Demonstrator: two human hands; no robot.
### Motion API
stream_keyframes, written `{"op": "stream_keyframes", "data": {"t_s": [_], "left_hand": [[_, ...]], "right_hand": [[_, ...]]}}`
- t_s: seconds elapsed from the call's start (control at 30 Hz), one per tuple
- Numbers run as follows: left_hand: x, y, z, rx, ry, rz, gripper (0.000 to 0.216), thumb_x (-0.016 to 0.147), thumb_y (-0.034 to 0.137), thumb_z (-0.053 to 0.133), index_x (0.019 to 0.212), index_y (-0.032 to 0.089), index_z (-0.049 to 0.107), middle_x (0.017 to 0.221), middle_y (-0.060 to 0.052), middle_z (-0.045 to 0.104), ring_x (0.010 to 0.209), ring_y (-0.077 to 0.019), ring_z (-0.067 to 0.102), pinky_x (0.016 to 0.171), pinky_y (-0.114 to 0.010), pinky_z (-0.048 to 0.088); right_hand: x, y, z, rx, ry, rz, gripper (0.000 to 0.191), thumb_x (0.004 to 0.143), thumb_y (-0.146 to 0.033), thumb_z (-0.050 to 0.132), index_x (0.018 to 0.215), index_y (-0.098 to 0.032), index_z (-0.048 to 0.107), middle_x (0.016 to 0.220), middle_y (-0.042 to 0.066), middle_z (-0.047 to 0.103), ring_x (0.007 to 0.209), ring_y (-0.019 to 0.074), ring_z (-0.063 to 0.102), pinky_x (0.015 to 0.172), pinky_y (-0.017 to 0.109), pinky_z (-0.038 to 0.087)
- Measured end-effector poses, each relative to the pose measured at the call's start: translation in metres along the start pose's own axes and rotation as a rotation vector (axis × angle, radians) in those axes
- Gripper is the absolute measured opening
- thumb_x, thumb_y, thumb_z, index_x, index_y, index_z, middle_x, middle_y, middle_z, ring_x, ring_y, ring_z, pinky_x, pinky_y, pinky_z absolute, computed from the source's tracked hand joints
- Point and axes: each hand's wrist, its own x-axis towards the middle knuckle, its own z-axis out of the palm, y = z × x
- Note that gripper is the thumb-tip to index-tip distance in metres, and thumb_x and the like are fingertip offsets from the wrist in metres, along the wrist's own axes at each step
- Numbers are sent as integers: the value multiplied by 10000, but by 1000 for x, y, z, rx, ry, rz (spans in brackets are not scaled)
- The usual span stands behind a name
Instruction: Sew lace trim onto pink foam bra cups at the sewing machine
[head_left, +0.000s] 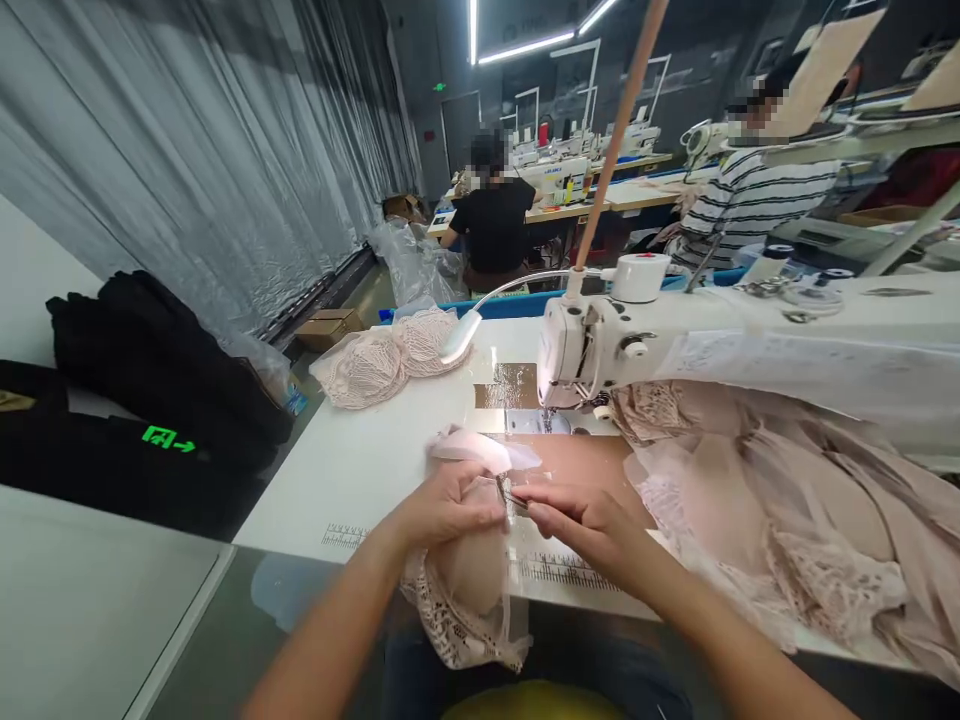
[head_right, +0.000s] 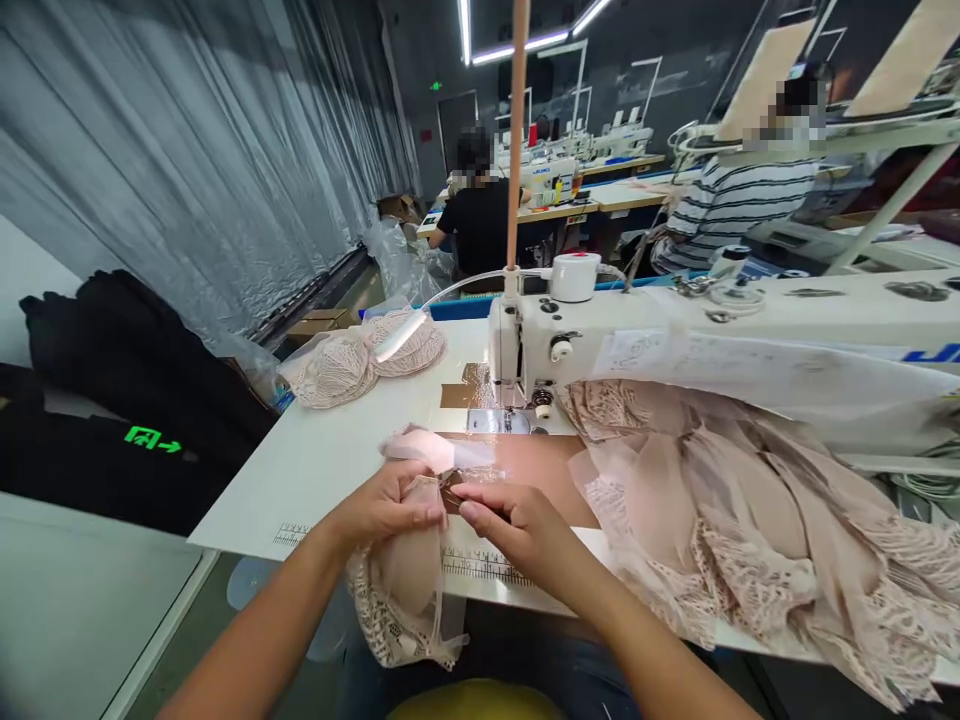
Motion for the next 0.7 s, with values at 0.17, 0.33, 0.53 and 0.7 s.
{"op": "stream_keyframes", "data": {"t_s": [0.17,0.33,0.53,0.7], "left_hand": [[-7,-5,-9,109,-5,-28,396,708,396,739,971,126,618,783,-7,582,712,-124,526,654,-212,411],[-13,-5,-16,198,28,2,445,689,450,739,967,125,617,760,1,541,728,-141,517,670,-236,418],[-8,-8,-10,264,1,18,379,687,407,745,905,131,605,751,9,539,707,-133,516,627,-222,413],[-10,6,-24,293,-179,35,423,722,350,722,1084,159,616,1064,-62,627,1005,-223,576,886,-312,447]], "right_hand": [[18,-7,11,114,-59,-27,417,892,-497,469,932,-168,722,643,4,541,611,137,476,589,244,400],[19,-7,16,173,-59,9,414,872,-526,490,799,-162,674,638,-12,452,597,125,402,566,245,338],[20,-6,19,167,-38,10,462,872,-531,465,572,-180,459,579,-32,365,557,111,345,538,244,283],[14,-1,11,44,12,-4,473,897,-514,413,574,-179,504,581,-12,468,562,128,432,544,243,332]]}}
